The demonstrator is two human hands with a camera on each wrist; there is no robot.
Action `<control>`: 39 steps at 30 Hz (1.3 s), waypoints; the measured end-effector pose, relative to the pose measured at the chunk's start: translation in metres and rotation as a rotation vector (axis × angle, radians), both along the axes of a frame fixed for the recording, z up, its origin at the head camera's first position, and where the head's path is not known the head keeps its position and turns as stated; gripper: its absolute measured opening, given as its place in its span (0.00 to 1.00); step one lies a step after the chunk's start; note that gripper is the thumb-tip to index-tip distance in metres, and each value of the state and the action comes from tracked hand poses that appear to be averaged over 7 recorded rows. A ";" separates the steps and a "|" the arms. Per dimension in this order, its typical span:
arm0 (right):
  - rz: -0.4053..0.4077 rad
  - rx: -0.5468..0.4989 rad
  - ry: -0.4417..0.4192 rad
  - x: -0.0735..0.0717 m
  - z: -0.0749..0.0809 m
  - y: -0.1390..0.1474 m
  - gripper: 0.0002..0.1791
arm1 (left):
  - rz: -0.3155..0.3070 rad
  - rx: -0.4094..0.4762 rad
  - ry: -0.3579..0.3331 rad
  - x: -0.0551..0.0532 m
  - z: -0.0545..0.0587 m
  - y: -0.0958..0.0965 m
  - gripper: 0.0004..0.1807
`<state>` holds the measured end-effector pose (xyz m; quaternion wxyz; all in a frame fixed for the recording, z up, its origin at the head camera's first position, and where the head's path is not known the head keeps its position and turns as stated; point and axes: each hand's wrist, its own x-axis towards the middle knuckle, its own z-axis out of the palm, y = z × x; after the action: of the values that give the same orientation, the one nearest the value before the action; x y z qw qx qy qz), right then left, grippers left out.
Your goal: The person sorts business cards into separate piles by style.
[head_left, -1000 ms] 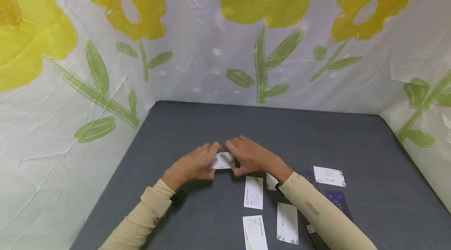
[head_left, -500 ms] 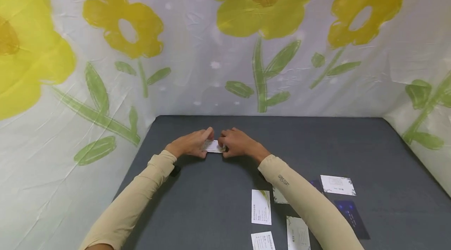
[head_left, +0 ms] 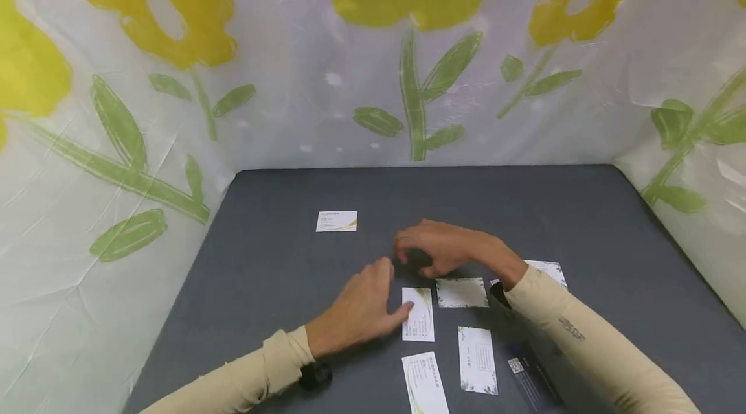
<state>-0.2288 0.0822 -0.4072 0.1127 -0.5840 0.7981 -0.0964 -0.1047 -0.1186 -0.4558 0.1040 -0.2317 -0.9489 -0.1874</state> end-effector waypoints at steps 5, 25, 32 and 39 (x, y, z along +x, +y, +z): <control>0.089 0.102 -0.096 0.017 -0.014 -0.001 0.40 | 0.078 -0.300 -0.008 0.026 -0.013 0.027 0.43; 0.065 -0.049 0.043 0.010 -0.041 -0.022 0.34 | -0.037 -0.246 -0.117 -0.011 -0.011 -0.021 0.35; -0.080 -0.227 0.180 -0.023 -0.034 -0.085 0.36 | -0.184 -0.430 0.106 -0.073 0.014 -0.107 0.31; -0.266 -0.186 0.108 -0.060 -0.043 -0.128 0.37 | -0.153 -0.433 -0.136 -0.141 0.004 -0.149 0.34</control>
<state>-0.2889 -0.0463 -0.4504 0.0011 -0.4857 0.8608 -0.1523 -0.2459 -0.2674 -0.4521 -0.0269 -0.3067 -0.9514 -0.0021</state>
